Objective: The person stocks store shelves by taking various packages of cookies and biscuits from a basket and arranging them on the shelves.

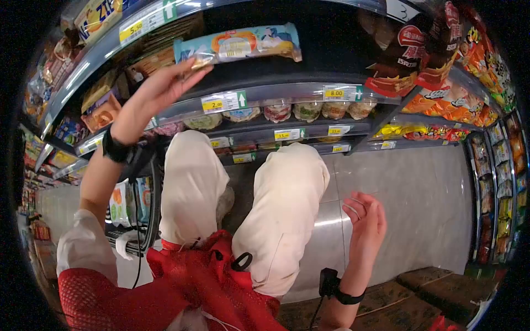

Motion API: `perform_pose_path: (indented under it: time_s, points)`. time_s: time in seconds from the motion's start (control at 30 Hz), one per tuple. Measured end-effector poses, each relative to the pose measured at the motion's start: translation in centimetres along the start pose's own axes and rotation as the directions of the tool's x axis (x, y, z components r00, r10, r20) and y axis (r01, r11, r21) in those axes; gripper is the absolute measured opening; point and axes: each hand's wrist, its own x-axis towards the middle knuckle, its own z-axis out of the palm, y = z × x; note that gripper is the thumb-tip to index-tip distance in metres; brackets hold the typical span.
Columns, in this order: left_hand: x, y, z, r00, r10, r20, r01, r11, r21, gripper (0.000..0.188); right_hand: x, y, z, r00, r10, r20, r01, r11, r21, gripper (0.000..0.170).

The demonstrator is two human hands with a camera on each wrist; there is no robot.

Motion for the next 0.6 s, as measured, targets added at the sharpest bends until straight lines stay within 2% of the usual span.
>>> perform_pose_path:
  time_s: [0.03, 0.13, 0.23, 0.27, 0.3, 0.37, 0.4, 0.5, 0.53, 0.6]
  points:
    - [1.0, 0.7, -1.2, 0.998, -0.053, -0.033, 0.051, 0.997, -0.055, 0.027, -0.2, 0.3, -0.4, 1.000, 0.013, 0.011, -0.013, 1.000, -0.011, 0.030]
    - [2.2, 1.3, -3.1, 0.994, -0.103, -0.021, 0.103, 0.994, 0.027, 0.020, -0.7, 0.8, -1.3, 0.999, 0.038, 0.026, -0.037, 0.999, -0.026, 0.030]
    - [2.6, 0.5, -4.0, 0.987, -0.118, -0.110, 0.125, 0.991, 0.055, 0.019, -1.1, 1.1, -1.7, 0.999, 0.047, 0.009, -0.047, 0.999, -0.021, 0.029]
    - [2.9, 0.2, -4.5, 0.988, -0.103, -0.115, 0.126, 0.966, 0.225, 0.027, -1.1, 1.1, -1.8, 0.999, 0.050, 0.001, -0.050, 0.999, -0.021, 0.029]
    - [3.0, 0.3, -4.8, 0.983, -0.063, -0.175, 0.139, 0.875, 0.464, 0.036, -1.2, 1.1, -1.8, 0.999, 0.053, -0.007, -0.053, 0.998, -0.022, 0.029]
    - [3.0, 0.4, -4.6, 0.966, 0.051, -0.255, 0.191, 0.524, 0.830, 0.054, -1.1, 1.2, -2.1, 0.998, 0.055, 0.004, -0.055, 0.998, -0.020, 0.029]
    - [3.5, 0.2, -5.5, 0.969, 0.120, -0.217, 0.150, 0.413, 0.898, 0.074, -1.1, 1.3, -2.2, 0.998, 0.054, 0.008, -0.054, 0.998, -0.017, 0.029]
    - [2.8, 0.5, -4.8, 0.976, 0.168, -0.142, 0.085, 0.305, 0.949, 0.076, -1.0, 1.5, -1.8, 0.998, 0.060, 0.002, -0.060, 0.998, -0.027, 0.029]
    - [3.3, 0.2, -5.4, 0.966, 0.207, -0.154, 0.084, 0.308, 0.947, 0.079, -1.0, 1.5, -1.6, 0.998, 0.061, 0.005, -0.061, 0.998, -0.026, 0.029]
    - [4.2, -1.1, -7.3, 0.904, 0.424, -0.057, -0.007, 0.146, 0.989, 0.072, -0.9, 1.6, -1.3, 0.998, 0.066, 0.011, -0.066, 0.998, -0.024, 0.029]
